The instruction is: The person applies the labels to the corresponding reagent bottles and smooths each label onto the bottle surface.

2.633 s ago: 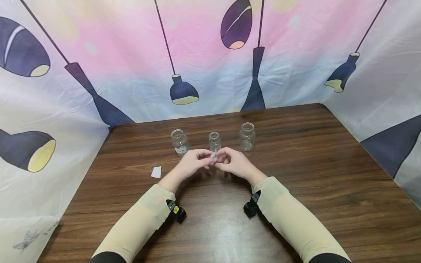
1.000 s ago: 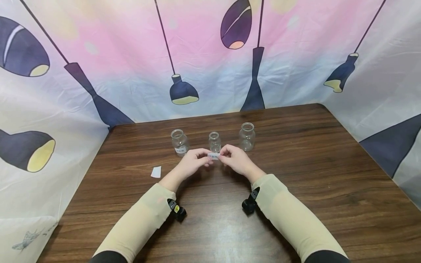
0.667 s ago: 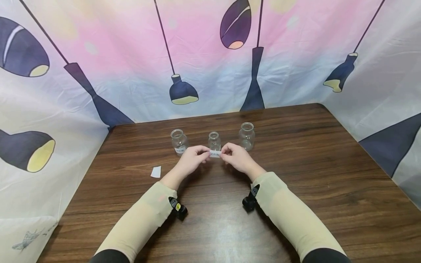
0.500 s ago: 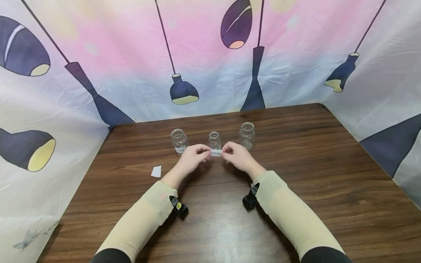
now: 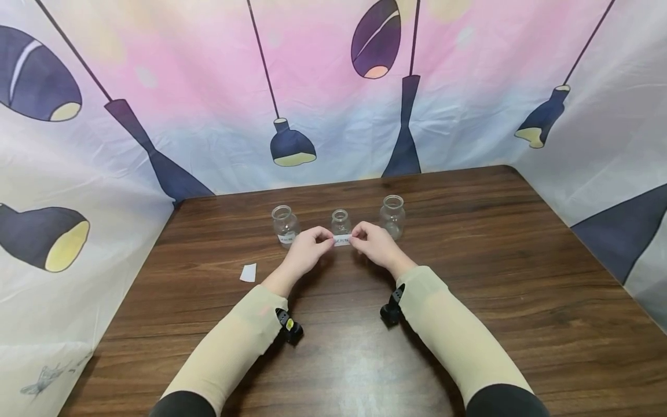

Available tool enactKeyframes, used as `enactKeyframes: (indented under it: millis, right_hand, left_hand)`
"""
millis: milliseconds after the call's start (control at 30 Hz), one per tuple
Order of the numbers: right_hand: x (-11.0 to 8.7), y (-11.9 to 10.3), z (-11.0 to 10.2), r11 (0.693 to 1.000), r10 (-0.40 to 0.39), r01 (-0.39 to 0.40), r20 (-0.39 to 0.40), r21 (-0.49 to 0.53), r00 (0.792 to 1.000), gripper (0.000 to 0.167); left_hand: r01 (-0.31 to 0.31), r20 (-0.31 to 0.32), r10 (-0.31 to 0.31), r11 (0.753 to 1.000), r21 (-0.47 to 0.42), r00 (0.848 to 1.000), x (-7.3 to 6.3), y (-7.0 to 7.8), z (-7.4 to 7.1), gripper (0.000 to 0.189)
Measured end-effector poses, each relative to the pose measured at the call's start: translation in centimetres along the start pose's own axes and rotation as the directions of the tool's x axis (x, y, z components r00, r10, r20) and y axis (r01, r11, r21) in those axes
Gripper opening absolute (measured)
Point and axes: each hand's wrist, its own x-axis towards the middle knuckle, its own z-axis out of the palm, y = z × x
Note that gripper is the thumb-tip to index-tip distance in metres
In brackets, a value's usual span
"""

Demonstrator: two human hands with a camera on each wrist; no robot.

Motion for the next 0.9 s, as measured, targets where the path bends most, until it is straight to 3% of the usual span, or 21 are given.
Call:
enactKeyframes:
  millis: [300,900]
  right_hand:
    - [0.8,0.2,0.6,0.999,0.031,-0.032,-0.032,-0.021,0.999,0.009]
    - [1.6,0.4,1.0,0.994,0.064,-0.069,-0.063,-0.085,0.996,0.01]
  left_hand:
    - [0.024,0.015,-0.024,0.999,0.026,1.0,0.7,-0.5,0.2,0.007]
    - [0.082,-0.043,-0.076,0.984,0.16,0.996,1.5,-0.5,0.8,0.01]
